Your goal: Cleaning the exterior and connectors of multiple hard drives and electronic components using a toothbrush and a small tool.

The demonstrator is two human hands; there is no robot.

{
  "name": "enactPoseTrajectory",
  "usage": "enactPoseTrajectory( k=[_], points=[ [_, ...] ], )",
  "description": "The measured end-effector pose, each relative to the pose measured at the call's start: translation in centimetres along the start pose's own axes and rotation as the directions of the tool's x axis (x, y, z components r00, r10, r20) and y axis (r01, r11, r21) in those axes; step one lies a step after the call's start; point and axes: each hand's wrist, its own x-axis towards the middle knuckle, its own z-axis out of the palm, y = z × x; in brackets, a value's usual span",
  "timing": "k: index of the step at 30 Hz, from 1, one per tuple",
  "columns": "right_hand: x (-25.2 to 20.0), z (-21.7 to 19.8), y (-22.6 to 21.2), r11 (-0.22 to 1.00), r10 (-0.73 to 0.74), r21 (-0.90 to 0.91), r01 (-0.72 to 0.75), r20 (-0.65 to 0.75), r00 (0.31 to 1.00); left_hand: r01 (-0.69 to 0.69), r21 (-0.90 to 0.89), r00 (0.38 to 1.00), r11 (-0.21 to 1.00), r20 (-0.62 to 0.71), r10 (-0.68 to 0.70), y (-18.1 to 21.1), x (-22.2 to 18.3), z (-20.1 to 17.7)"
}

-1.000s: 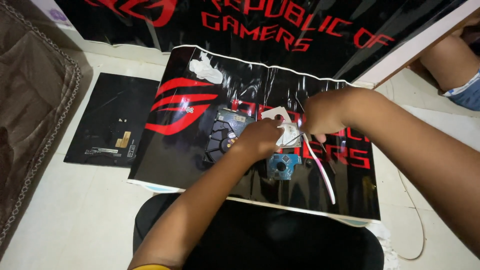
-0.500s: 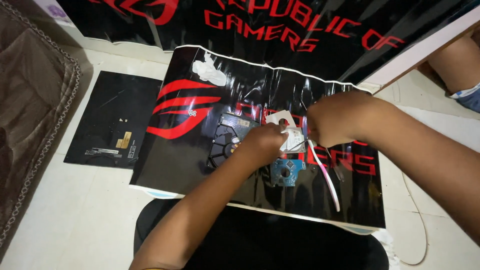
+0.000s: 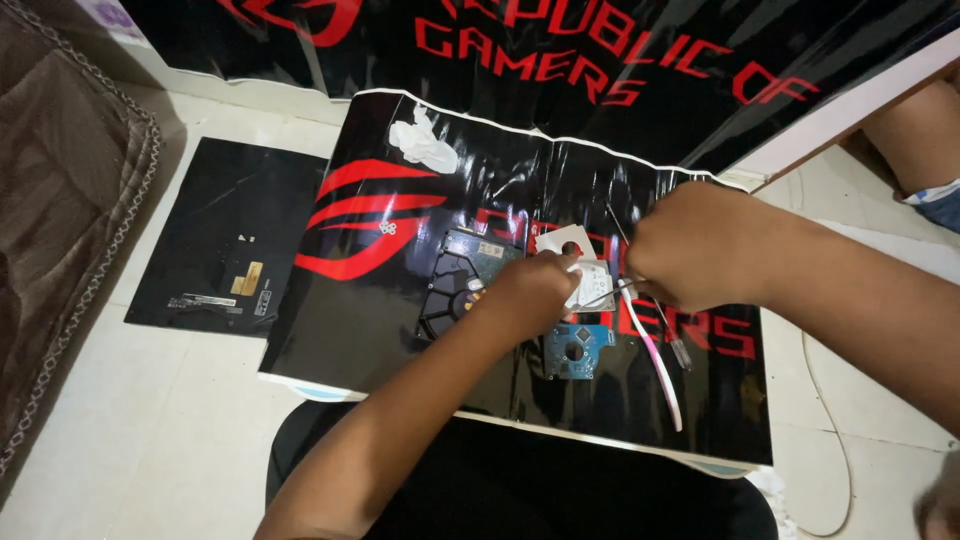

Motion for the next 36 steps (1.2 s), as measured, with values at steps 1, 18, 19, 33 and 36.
enactPoseTrajectory(
  k=[1,18,19,33,36],
  points=[
    [-0.1,-0.4,-0.2,1.0,0.0,-0.002,0.0,0.001,1.0,0.0,0.0,1.0,1.0,-0.002,0.0,0.0,0.0,0.2],
    [-0.3,-1.8,-0.2,0.995,0.097,-0.013,-0.096,0.126,0.987,0.017,0.012,1.0,1.0,0.01,-0.017,0.5,0.1,0.6],
    [-0.3,-2.0,-0.3,0.995,0.096,-0.011,-0.096,0.127,0.987,0.016,0.01,1.0,1.0,0.011,-0.016,0.6,0.2,-0.3],
    [-0.8,-2.1,-1.5,0.986,0.169,0.003,-0.169,0.062,0.984,0.021,0.028,1.0,0.999,-0.009,-0.02,0.8,0.5,-3.3],
    [-0.7,-2.2,-1.7,0.953,0.301,0.006,-0.302,0.057,0.952,0.012,0.012,1.0,1.0,-0.011,-0.012,0.7,0.4,-2.7]
  ],
)
